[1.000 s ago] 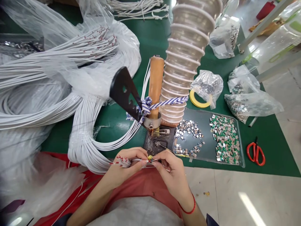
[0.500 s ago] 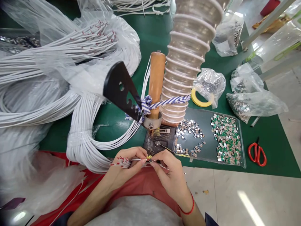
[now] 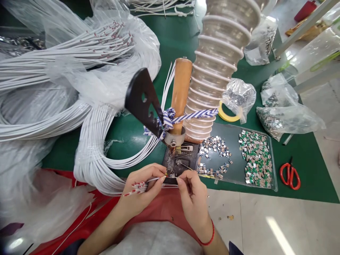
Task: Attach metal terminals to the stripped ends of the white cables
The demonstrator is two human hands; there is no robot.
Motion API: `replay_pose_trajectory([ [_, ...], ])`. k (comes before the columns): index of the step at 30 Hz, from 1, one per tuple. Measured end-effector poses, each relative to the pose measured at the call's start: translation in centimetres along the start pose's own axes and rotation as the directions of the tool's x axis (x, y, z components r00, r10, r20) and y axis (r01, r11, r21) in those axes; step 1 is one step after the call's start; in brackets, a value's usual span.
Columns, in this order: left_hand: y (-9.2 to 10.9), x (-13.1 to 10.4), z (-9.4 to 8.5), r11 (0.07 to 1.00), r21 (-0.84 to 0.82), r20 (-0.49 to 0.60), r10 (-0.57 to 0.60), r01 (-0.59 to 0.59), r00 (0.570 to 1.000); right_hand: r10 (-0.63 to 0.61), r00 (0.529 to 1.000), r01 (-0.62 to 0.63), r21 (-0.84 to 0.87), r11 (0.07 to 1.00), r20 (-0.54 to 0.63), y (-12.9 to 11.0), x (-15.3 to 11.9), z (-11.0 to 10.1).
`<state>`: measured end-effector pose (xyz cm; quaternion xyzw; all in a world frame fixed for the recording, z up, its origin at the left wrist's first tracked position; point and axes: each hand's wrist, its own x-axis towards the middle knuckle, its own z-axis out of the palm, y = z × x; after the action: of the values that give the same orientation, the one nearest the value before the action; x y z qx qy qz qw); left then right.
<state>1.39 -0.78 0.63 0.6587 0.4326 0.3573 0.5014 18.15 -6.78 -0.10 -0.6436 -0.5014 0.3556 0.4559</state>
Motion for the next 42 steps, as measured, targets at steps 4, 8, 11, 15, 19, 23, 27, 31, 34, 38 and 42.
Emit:
replay_pose_trajectory([
  [4,0.0,0.0,0.0,1.000,0.011,-0.010,0.023,-0.023,1.000,-0.083,0.997,0.083,-0.009,0.997,-0.002,-0.5,0.3,0.5],
  [8,-0.2,-0.2,0.0,0.999,-0.014,-0.016,0.029,-0.029,0.999,-0.078,0.997,0.078,0.009,0.997,-0.017,-0.8,0.2,0.8],
  [11,-0.1,-0.4,0.0,0.999,-0.019,-0.008,0.046,-0.046,0.999,-0.107,0.994,0.108,0.052,0.993,-0.026,-1.0,0.3,0.8],
  [15,0.4,-0.6,-0.2,0.997,-0.003,-0.002,0.081,-0.081,0.997,-0.135,0.990,0.138,0.063,0.988,-0.043,-1.4,0.5,0.8],
  [19,0.5,-0.5,-0.2,0.997,0.013,-0.001,0.073,-0.073,0.997,-0.135,0.990,0.138,0.050,0.989,-0.049,-1.3,0.4,0.9],
  [23,0.4,-0.4,-0.2,0.996,0.025,0.003,0.082,-0.082,0.997,-0.138,0.989,0.139,0.038,0.990,-0.044,-1.0,0.4,1.0],
  [27,0.2,-0.4,-0.1,0.990,0.045,-0.018,0.131,-0.130,0.991,-0.152,0.987,0.154,0.037,0.987,-0.046,-0.8,0.4,1.0],
  [31,0.1,-0.5,0.1,0.991,0.028,-0.050,0.132,-0.131,0.990,-0.164,0.986,0.164,0.040,0.986,-0.023,-0.7,0.3,0.9],
  [34,0.1,-0.6,0.1,0.996,-0.007,-0.062,0.092,-0.092,0.994,-0.172,0.983,0.175,0.043,0.984,-0.062,-0.4,0.1,0.7],
  [38,0.1,-0.6,0.2,0.999,-0.028,-0.061,0.030,-0.032,0.998,-0.169,0.978,0.171,-0.003,0.985,-0.125,0.0,-0.4,0.3],
  [42,0.0,-0.6,0.3,0.999,-0.049,-0.041,-0.017,0.015,0.999,-0.122,0.989,0.122,-0.005,0.992,-0.079,0.1,-0.5,0.3],
])
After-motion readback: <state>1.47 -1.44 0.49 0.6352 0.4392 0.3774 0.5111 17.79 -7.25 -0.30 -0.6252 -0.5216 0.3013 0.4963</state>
